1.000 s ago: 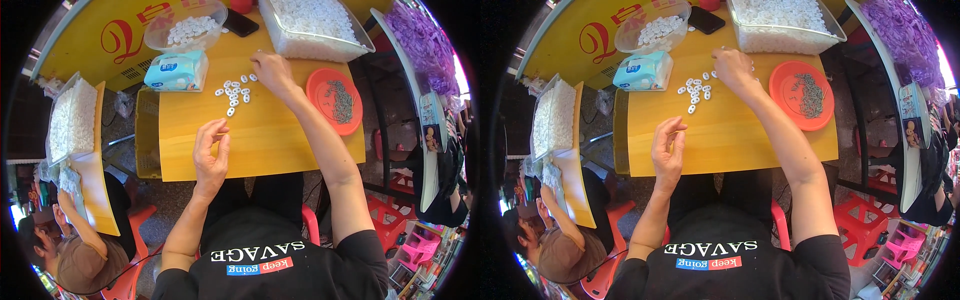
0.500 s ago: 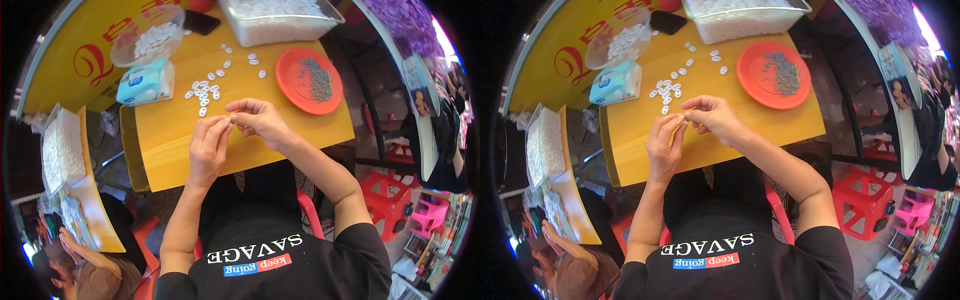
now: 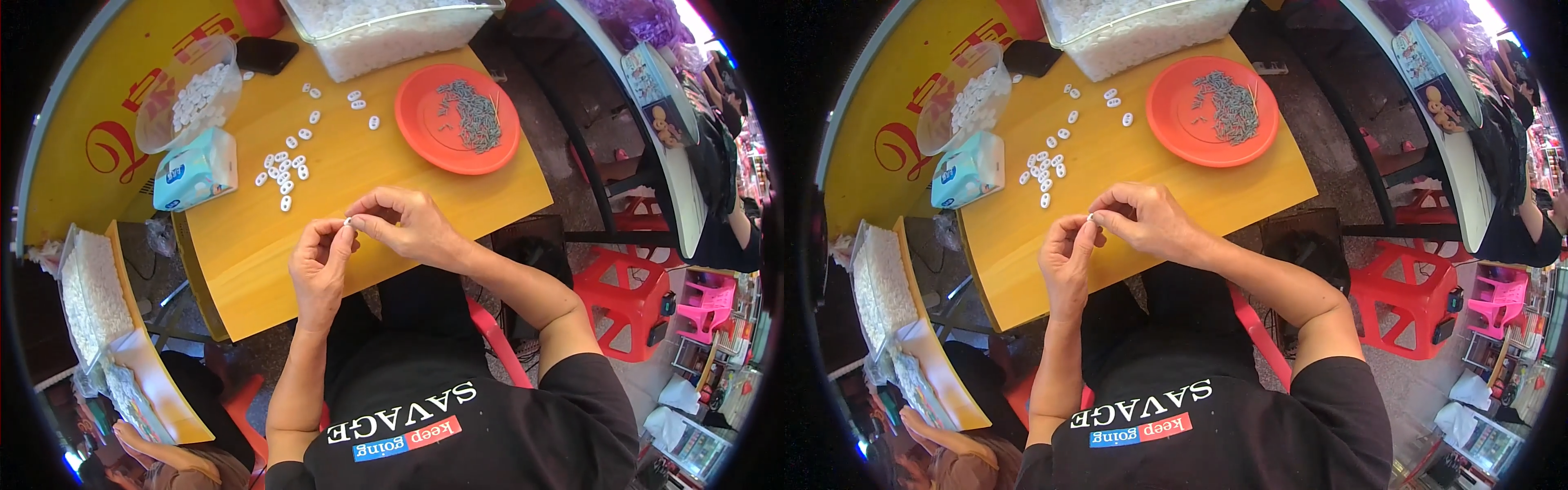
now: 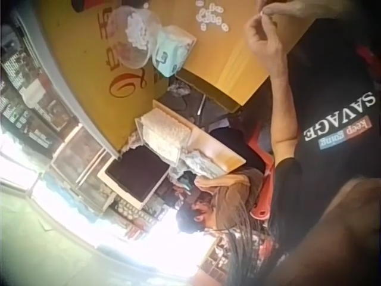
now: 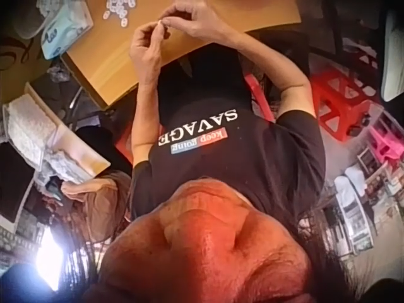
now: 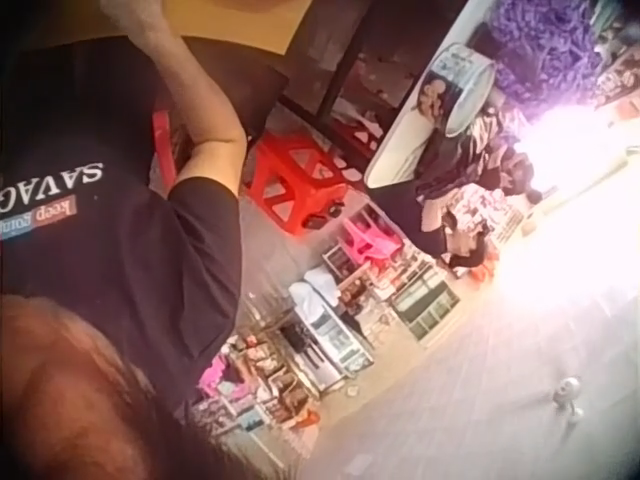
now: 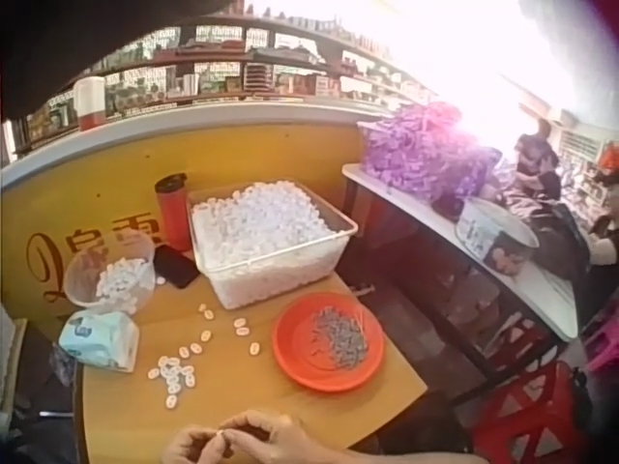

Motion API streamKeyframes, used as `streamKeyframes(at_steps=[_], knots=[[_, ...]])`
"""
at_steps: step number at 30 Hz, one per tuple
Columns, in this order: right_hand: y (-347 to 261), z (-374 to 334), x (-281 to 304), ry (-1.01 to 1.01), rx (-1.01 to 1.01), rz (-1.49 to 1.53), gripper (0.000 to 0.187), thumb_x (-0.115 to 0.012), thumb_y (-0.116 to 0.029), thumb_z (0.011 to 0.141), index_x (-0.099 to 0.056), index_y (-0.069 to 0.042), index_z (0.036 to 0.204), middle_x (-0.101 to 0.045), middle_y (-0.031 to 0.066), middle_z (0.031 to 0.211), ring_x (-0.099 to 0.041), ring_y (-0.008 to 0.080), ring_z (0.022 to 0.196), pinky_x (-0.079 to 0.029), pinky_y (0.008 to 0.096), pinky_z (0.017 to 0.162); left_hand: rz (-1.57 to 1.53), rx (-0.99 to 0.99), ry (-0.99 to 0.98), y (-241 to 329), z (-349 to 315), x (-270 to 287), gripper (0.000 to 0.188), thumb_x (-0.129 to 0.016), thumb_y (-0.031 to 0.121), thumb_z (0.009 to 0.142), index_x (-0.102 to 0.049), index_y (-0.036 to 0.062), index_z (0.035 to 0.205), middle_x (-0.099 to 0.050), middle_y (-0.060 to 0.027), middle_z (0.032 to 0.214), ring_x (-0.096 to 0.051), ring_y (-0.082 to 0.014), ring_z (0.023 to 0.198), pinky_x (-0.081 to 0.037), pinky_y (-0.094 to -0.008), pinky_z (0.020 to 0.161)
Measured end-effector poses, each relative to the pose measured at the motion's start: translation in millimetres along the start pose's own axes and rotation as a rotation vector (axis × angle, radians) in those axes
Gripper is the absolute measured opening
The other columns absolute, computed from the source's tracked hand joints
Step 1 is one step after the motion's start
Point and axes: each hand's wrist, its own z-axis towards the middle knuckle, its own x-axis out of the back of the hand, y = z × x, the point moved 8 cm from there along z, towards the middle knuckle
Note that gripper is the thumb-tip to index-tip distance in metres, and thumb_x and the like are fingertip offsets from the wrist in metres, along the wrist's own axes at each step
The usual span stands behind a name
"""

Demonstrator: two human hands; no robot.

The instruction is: Assembling small plastic fasteners by manually inserting metal pins.

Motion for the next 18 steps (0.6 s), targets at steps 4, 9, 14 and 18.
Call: streamKeyframes(at_steps=[4, 9, 14, 18], knots=[[-38, 1, 46, 0.180, 0.342, -0.499, 0.009, -0.068, -0.007, 0.085, -0.068, 0.000, 0.092, -0.065, 0.0119, 0.080, -0.065, 0.0211, 0.068, -0.051, 0.0309, 0.060, 0.027, -0.011, -0.031, -13, 1, -3, 0.007, -0.062, 0.006, 0.095, -0.061, -0.0003, 0.098, -0.060, 0.0000, 0.088, -0.057, -0.0057, 0.077, -0.047, -0.0196, 0.071], [-44, 12, 149, 0.409, 0.292, -0.821, 0.008, -0.070, -0.010, 0.084, -0.068, -0.006, 0.091, -0.065, 0.0090, 0.084, -0.065, 0.0204, 0.068, -0.052, 0.0325, 0.062, 0.072, -0.004, -0.009, -19, 2, 2, 0.009, -0.061, 0.008, 0.095, -0.062, 0.0009, 0.101, -0.062, -0.0016, 0.089, -0.058, -0.0085, 0.080, -0.047, -0.0224, 0.076], [-27, 16, 178, 0.323, 0.163, -1.081, 0.011, -0.071, -0.017, 0.083, -0.069, -0.009, 0.090, -0.065, 0.0077, 0.087, -0.065, 0.0279, 0.074, -0.052, 0.0389, 0.069, 0.062, -0.075, -0.049, -17, 3, -1, 0.003, -0.061, 0.001, 0.094, -0.061, -0.0006, 0.097, -0.057, -0.0018, 0.089, -0.054, -0.0071, 0.076, -0.044, -0.0198, 0.069], [-25, 22, 166, 0.253, 0.192, -1.121, 0.011, -0.071, -0.018, 0.083, -0.070, -0.009, 0.090, -0.064, 0.0082, 0.088, -0.065, 0.0291, 0.079, -0.052, 0.0396, 0.073, 0.078, -0.093, -0.056, -15, 3, -1, 0.004, -0.061, 0.001, 0.094, -0.061, -0.0008, 0.097, -0.056, -0.0023, 0.089, -0.054, -0.0077, 0.077, -0.044, -0.0201, 0.069]])
